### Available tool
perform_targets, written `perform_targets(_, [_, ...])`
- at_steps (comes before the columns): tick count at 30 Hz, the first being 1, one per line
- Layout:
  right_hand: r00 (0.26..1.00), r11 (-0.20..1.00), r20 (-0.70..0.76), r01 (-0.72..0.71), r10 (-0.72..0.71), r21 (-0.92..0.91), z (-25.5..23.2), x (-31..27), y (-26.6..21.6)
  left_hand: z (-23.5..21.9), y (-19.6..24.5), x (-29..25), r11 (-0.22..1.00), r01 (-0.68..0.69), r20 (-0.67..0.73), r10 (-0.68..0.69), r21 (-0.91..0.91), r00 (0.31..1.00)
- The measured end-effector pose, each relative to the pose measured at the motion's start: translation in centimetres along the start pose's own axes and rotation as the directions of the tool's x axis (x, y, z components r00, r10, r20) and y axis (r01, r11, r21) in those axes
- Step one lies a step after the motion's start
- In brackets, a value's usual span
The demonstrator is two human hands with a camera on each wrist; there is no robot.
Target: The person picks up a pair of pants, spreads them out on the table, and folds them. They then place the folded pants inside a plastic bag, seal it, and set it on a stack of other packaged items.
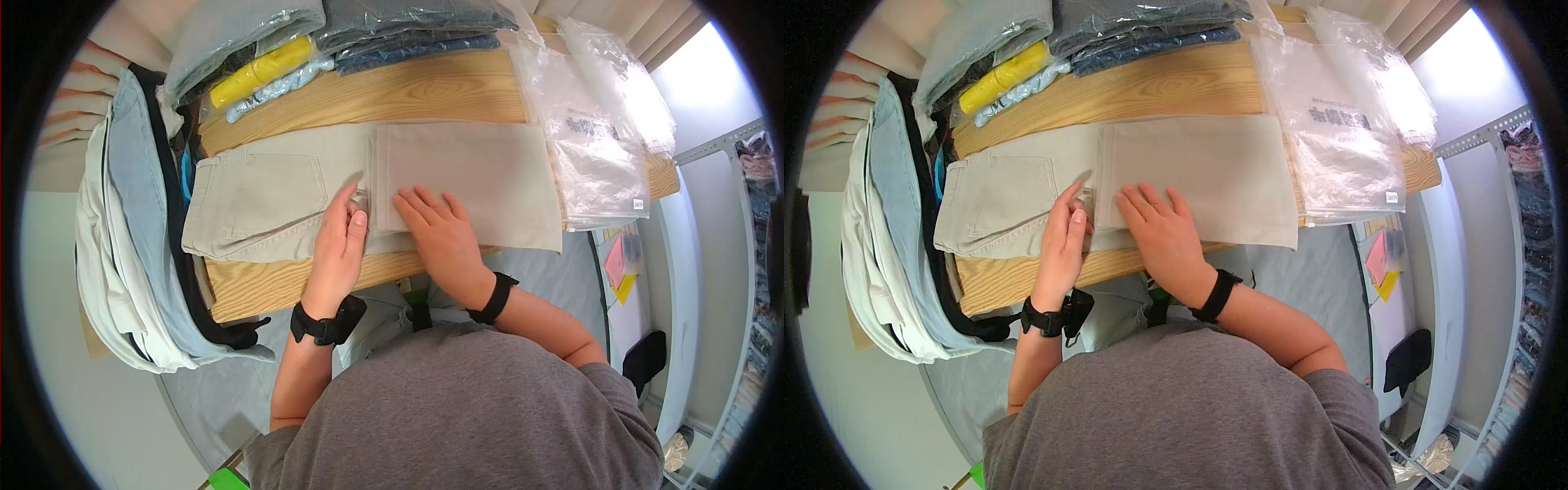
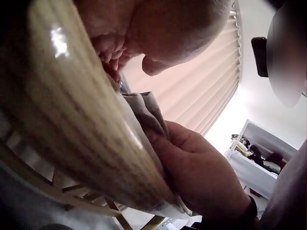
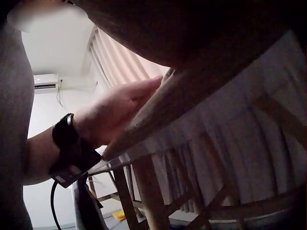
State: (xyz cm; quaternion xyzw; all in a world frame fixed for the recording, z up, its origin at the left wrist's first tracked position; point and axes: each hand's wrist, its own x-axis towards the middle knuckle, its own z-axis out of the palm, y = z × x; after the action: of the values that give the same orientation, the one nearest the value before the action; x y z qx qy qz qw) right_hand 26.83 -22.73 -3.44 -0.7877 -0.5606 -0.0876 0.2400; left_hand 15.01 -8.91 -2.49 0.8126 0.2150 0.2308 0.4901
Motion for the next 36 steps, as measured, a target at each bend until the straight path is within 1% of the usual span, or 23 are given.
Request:
perform_targets(3, [1.0, 0.999, 0.011, -0.004, 0.004, 0.032, -0.4, 0.5, -0.4, -0.2, 0.4, 0.0, 0.999, -0.013, 0.003, 0.013, 0.038, 1.0])
perform_targets(6, [0.999, 0.996, 0.022, 0.024, -0.026, 0.081, -0.3, 0.6, -1.3, -0.2, 1.2, 0.0, 0.999, -0.027, -0.019, 0.027, 0.027, 0.999])
perform_targets(7, [0.999, 0.999, 0.036, 0.035, -0.036, 0.018, -0.1, 0.6, -1.4, -0.3, 1.2, 0.0, 0.999, -0.027, -0.02, 0.028, 0.035, 0.999])
perform_targets(8, [0.998, 0.998, 0.051, 0.05, -0.047, -0.047, -0.1, 0.7, -1.4, -0.3, 1.1, 0.0, 1.0, -0.001, -0.012, 0.001, 0.007, 1.0])
perform_targets(10, [0.997, 0.998, 0.056, 0.048, -0.046, -0.033, -0.2, 0.7, -1.4, -0.4, 0.8, -0.1, 0.999, 0.026, -0.006, -0.026, -0.02, 1.0])
perform_targets(12, [0.998, 0.999, 0.062, 0.034, -0.032, -0.036, -0.4, 0.7, -1.2, -0.2, 0.5, 0.0, 1.0, -0.005, -0.002, 0.005, 0.002, 1.0])
perform_targets(13, [0.998, 0.997, 0.055, 0.037, -0.033, -0.068, -0.4, 0.6, -1.2, -0.1, 0.6, 0.1, 1.0, -0.011, 0.003, 0.011, -0.005, 1.0])
perform_targets(14, [0.998, 0.994, 0.049, 0.039, -0.034, -0.099, -0.5, 0.5, -1.1, -0.1, 0.6, 0.0, 0.999, 0.01, 0.017, -0.009, -0.036, 1.0])
perform_targets(16, [0.999, 0.996, 0.045, 0.016, -0.011, -0.091, -0.7, 0.4, -1.2, 0.0, 0.7, -0.1, 0.997, 0.031, 0.035, -0.029, -0.065, 0.999])
perform_targets(18, [0.999, 0.997, 0.042, -0.001, 0.004, -0.077, -0.7, 0.3, -1.2, 0.0, 0.6, -0.1, 0.999, 0.008, 0.049, -0.006, -0.039, 0.999])
perform_targets(21, [0.999, 0.994, 0.033, -0.034, 0.037, -0.102, -0.7, -0.1, -0.7, 0.1, 0.9, -0.1, 1.0, -0.006, 0.054, 0.005, 0.005, 0.999])
perform_targets(22, [0.999, 0.994, 0.032, -0.025, 0.029, -0.111, -0.8, -0.2, -0.6, 0.2, 1.1, -0.1, 1.0, -0.01, 0.06, 0.011, -0.009, 0.998])
perform_targets(24, [0.999, 0.99, 0.035, -0.035, 0.04, -0.135, -0.9, -0.4, -0.4, 0.1, 1.4, -0.1, 0.998, -0.034, 0.053, 0.031, 0.046, 0.998])
perform_targets(26, [0.999, 0.997, 0.027, 0.02, -0.018, -0.08, -0.7, -0.2, -0.4, 0.1, 1.6, 0.1, 0.999, -0.039, 0.066, 0.037, 0.037, 0.997])
perform_targets(27, [1.0, 0.996, 0.025, 0.013, -0.011, -0.088, -0.7, -0.1, -0.4, 0.1, 1.6, 0.1, 0.998, -0.035, 0.063, 0.032, 0.042, 0.998])
perform_targets(29, [0.997, 0.999, 0.078, -0.009, 0.013, -0.05, -0.7, 0.0, -0.6, 0.1, 1.5, 0.2, 0.999, -0.029, 0.07, 0.028, 0.023, 0.997])
perform_targets(32, [0.997, 0.999, 0.07, -0.008, 0.011, -0.034, -0.6, -0.1, -0.7, 0.1, 1.6, 0.1, 0.998, -0.03, 0.06, 0.027, 0.057, 0.998])
perform_targets(34, [0.998, 0.999, 0.062, 0.019, -0.016, -0.043, -0.4, 0.0, -0.5, 0.1, 1.2, 0.0, 0.993, -0.078, 0.059, 0.073, 0.084, 0.996])
perform_targets(35, [0.998, 0.998, 0.053, 0.04, -0.037, -0.058, -0.2, 0.1, -0.5, 0.0, 1.1, 0.0, 0.992, -0.069, 0.048, 0.065, 0.105, 0.997])
perform_targets(36, [0.998, 0.998, 0.047, 0.054, -0.052, -0.035, -0.2, 0.1, -0.5, -0.1, 1.0, 0.0, 0.996, -0.052, 0.064, 0.048, 0.067, 0.997])
